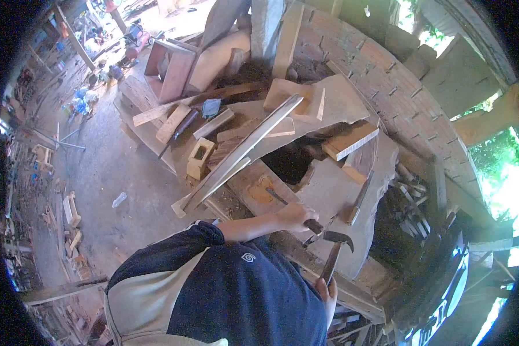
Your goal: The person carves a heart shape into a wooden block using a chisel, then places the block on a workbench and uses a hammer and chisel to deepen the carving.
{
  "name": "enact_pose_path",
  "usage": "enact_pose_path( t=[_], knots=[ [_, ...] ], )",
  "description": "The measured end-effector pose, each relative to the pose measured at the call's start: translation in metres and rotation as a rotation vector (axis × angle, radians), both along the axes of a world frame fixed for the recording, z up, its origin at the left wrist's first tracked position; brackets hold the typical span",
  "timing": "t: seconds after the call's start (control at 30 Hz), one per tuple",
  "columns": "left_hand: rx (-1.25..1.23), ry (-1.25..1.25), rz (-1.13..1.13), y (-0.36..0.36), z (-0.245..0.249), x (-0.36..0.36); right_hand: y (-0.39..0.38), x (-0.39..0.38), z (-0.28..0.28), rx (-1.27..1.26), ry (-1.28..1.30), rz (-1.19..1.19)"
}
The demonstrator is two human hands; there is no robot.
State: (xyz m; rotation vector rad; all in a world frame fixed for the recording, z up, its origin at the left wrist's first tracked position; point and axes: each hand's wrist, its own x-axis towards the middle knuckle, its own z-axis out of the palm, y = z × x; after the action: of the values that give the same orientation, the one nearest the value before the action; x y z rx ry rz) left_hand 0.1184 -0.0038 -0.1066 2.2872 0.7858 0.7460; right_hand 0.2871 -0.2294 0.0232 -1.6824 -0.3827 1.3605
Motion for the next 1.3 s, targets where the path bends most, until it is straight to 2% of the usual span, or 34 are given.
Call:
enact_pose_path(
  t=[0.1, 0.23, 0.3, 0.43, 0.53, 0.6, 0.7, 0.73, 0.8, 1.03, 1.1, 1.13, 1.3],
  knots=[
    [-0.018, -0.005, -0.029, -0.001, 0.001, 0.003, 0.002, -0.001, 0.014, 0.058, 0.074, -0.06],
    [-0.064, 0.025, -0.068, -0.004, 0.006, 0.009, 0.0, -0.002, 0.028, 0.039, -0.052, -0.059],
    [-0.044, -0.027, -0.037, -0.003, 0.007, 0.008, 0.0, -0.011, 0.037, 0.053, -0.008, -0.183],
    [-0.013, -0.065, -0.014, 0.004, -0.003, 0.014, -0.006, 0.012, 0.027, 0.065, -0.091, -0.077],
    [0.011, -0.064, 0.01, 0.01, 0.002, 0.014, 0.007, 0.004, 0.038, 0.125, -0.026, -0.137],
    [0.07, 0.062, -0.006, 0.012, 0.001, 0.013, 0.018, 0.002, 0.036, 0.174, 0.077, -0.11],
    [0.101, 0.058, -0.015, 0.018, -0.017, 0.014, 0.032, -0.01, 0.027, 0.018, 0.093, -0.113],
    [0.097, 0.055, -0.016, 0.019, -0.014, 0.011, 0.034, -0.011, 0.023, 0.015, 0.029, -0.01],
    [0.141, 0.088, -0.03, 0.021, -0.009, 0.004, 0.034, -0.01, 0.026, 0.022, 0.051, -0.001],
    [0.093, -0.007, 0.048, 0.022, -0.008, 0.007, 0.032, -0.005, 0.039, 0.094, 0.09, -0.104],
    [0.095, -0.048, 0.086, 0.024, -0.005, 0.008, 0.034, -0.007, 0.021, -0.073, 0.039, -0.015],
    [0.092, -0.049, 0.08, 0.023, -0.001, 0.008, 0.036, -0.009, 0.015, -0.003, 0.121, 0.043],
    [0.047, -0.017, 0.105, 0.027, 0.0, 0.009, 0.033, -0.01, 0.042, 0.011, 0.082, -0.042]
  ],
)
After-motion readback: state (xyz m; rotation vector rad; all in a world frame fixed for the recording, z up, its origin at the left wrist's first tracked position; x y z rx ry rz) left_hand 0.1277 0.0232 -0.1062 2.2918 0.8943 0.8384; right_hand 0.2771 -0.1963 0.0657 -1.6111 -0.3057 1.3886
